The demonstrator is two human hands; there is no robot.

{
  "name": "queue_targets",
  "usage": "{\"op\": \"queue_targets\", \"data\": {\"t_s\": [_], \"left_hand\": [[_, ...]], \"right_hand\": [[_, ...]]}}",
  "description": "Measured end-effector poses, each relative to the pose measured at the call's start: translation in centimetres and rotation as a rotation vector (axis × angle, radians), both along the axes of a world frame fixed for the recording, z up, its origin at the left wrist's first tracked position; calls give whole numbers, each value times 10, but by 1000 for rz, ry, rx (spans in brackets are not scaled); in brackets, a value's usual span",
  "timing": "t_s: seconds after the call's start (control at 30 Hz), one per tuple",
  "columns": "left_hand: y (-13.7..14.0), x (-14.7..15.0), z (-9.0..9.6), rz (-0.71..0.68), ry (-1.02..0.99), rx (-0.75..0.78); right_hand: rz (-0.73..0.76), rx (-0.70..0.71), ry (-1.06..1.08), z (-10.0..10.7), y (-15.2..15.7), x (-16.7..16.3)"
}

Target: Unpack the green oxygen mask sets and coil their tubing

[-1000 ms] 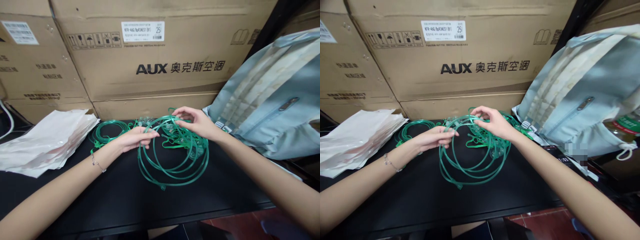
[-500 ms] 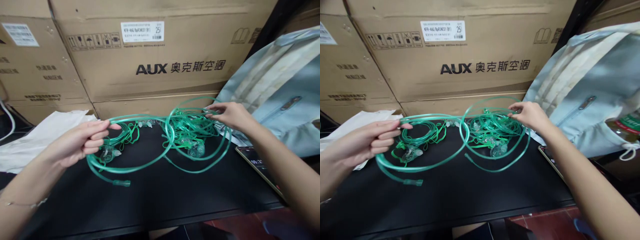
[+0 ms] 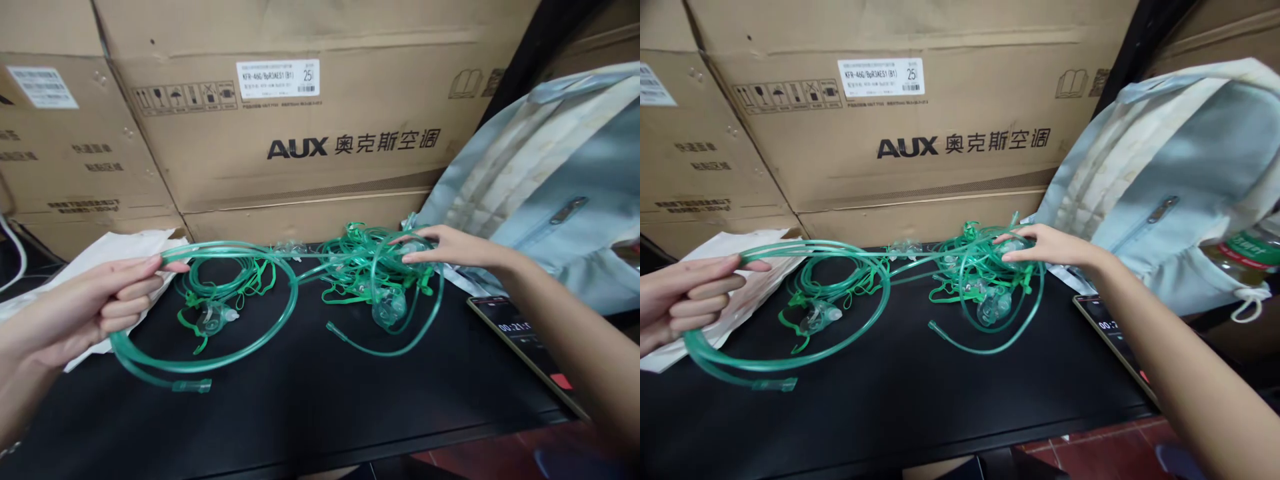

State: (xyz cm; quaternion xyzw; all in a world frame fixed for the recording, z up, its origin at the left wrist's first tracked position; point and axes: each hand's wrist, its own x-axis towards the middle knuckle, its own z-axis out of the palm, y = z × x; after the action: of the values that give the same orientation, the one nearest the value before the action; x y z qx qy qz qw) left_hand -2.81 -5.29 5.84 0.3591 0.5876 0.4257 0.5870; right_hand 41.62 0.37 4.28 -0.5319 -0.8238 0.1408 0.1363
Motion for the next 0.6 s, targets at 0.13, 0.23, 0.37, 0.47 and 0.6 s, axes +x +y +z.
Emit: {"op": "queue_targets", "data": {"t_s": [0.13,0.23,0.37,0.47,0.6], "left_hand": [[2,-5,-4,-92,66,44],[0,-1,-9,-183,143,65],[-3,23,-22,-404,149,68],[-2,47,-29,-496,74,113],[8,55,-27,-440,-26,149]], "right_hand": [[-15,-76,138,1,2,9],[-35,-80,188,2,3,13],[58,-38,133,3,0,2],[60,77,1,3,-2,-10],[-42,157,10,2,0,-4]]}}
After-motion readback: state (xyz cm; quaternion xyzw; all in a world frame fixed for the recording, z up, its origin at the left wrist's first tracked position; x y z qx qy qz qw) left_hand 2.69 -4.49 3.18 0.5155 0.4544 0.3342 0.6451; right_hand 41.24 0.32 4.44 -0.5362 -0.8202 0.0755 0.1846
